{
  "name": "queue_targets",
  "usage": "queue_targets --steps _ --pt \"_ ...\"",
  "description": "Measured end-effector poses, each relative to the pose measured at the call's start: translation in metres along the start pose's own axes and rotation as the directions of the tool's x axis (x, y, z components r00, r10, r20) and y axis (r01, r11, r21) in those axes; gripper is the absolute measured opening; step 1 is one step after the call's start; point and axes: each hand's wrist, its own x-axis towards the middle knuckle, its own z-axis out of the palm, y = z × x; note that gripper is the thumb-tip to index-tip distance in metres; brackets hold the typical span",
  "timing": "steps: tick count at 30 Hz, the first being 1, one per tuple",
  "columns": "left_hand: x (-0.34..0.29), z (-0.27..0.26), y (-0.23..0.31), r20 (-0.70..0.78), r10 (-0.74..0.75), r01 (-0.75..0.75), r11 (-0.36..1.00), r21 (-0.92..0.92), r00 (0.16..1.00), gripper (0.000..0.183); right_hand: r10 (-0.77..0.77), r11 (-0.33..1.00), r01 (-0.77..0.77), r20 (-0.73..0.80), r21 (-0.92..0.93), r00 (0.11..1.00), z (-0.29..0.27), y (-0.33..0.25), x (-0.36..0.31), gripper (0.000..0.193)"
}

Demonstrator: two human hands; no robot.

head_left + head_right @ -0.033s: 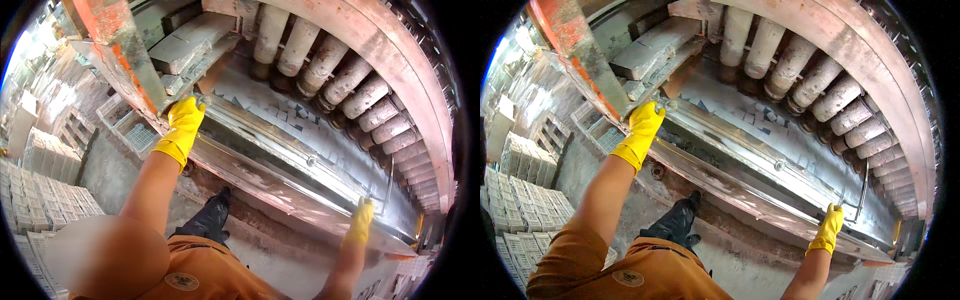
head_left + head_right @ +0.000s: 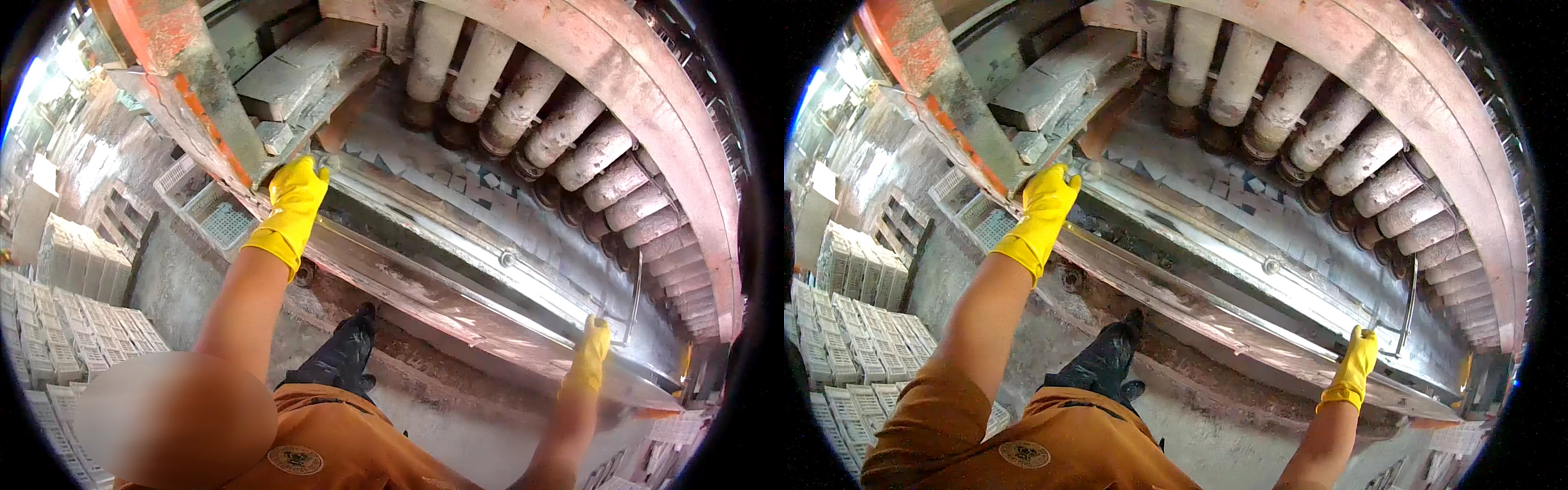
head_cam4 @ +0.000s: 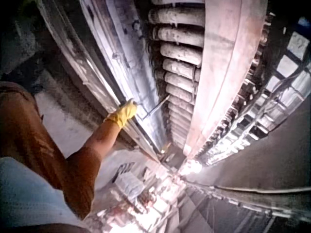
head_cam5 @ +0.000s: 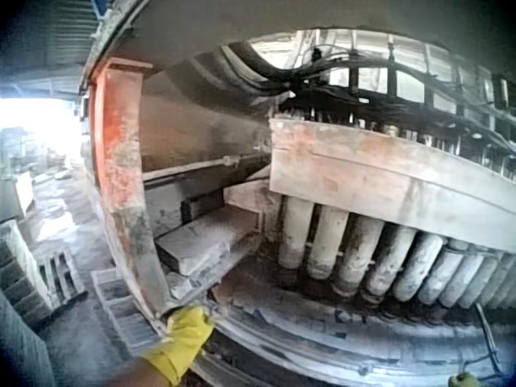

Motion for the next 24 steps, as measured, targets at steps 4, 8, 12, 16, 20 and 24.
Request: queue_targets --steps 4,8,12,16,20,24 --pt "0.008 0.002 0.002 0.066 -0.037 0.035 0.999 0.033 0.997 0.049 0.108 0.985 -0.116 0.063 0.131 0.992 -0.012 -0.026 -0.009 0.043" --pt "0.012 0.009 0.002 0.008 -0.008 0.008 1.0 0.014 1.0 0.044 0.116 0.985 -0.125 0.081 0.122 0.99 -0.025 -0.057 -0.017 0.044" --pt "0.021 0.014 0.0 0.051 -0.031 0.031 0.999 -0.014 0.998 0.046 0.082 0.982 -0.091 0.056 0.167 0.995 -0.025 -0.067 -0.017 0.043" --pt "0.025 0.02 0.005 0.047 -0.039 0.039 0.999 0.005 0.998 0.048 -0.009 0.989 0.006 0.018 0.147 1.0 -0.009 -0.045 0.009 0.039" --pt "0.027 0.015 0.013 0.027 -0.024 0.024 1.0 0.012 0.999 0.047 -0.094 0.984 0.095 -0.015 0.15 0.995 0.003 -0.023 0.033 0.039" --pt "0.031 0.012 0.014 0.051 -0.044 0.043 0.999 0.02 0.998 0.046 0.024 0.991 -0.031 0.056 0.131 0.998 -0.011 -0.059 0.019 0.04"
